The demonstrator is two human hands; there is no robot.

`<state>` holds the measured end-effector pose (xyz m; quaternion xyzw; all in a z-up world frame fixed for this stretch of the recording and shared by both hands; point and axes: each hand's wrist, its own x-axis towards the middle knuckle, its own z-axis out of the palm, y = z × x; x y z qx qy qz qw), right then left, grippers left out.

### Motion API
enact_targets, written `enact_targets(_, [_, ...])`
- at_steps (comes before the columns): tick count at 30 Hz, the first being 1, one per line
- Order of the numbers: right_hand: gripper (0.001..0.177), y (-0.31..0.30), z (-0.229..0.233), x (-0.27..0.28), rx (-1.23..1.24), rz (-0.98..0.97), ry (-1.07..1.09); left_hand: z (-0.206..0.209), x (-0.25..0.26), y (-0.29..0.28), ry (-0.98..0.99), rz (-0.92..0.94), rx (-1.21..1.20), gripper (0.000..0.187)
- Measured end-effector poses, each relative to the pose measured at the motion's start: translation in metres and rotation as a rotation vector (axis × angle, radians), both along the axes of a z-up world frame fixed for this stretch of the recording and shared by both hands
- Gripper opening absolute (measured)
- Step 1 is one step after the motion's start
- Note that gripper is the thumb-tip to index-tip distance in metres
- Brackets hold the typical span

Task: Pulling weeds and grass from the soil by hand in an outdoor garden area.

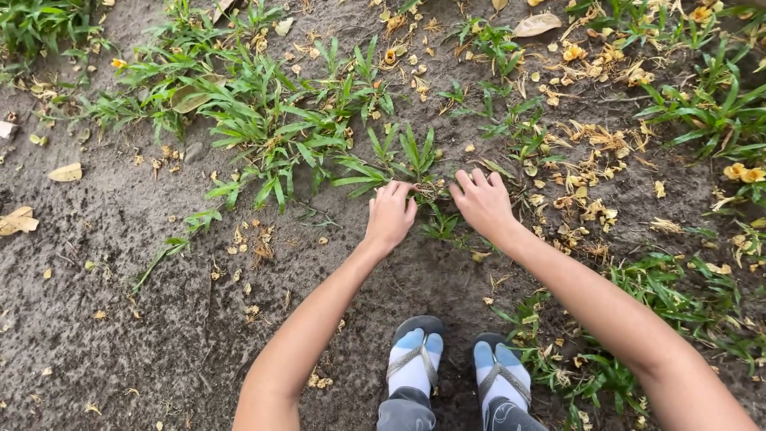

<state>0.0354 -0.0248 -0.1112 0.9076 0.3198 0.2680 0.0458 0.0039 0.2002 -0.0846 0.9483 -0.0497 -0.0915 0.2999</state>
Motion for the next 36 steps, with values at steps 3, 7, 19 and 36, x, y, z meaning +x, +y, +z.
enact_targets(3, [0.006, -0.004, -0.027, -0.008, -0.013, -0.029, 0.046, -0.002, -0.001, -0.003, 0.043, -0.018, 0.032, 0.022])
enact_targets(7, [0.008, -0.007, -0.050, -0.024, 0.018, -0.126, 0.258, -0.016, -0.002, -0.012, 0.101, -0.049, 0.036, 0.024])
enact_targets(19, [0.034, 0.010, -0.025, -0.041, 0.428, -0.565, 1.166, -0.036, -0.003, -0.017, 0.125, -0.086, 0.126, 0.025])
enact_targets(36, [0.032, -0.026, 0.012, -0.080, 0.800, -0.525, 1.253, -0.070, 0.009, -0.031, -0.600, -0.196, 0.574, 0.011])
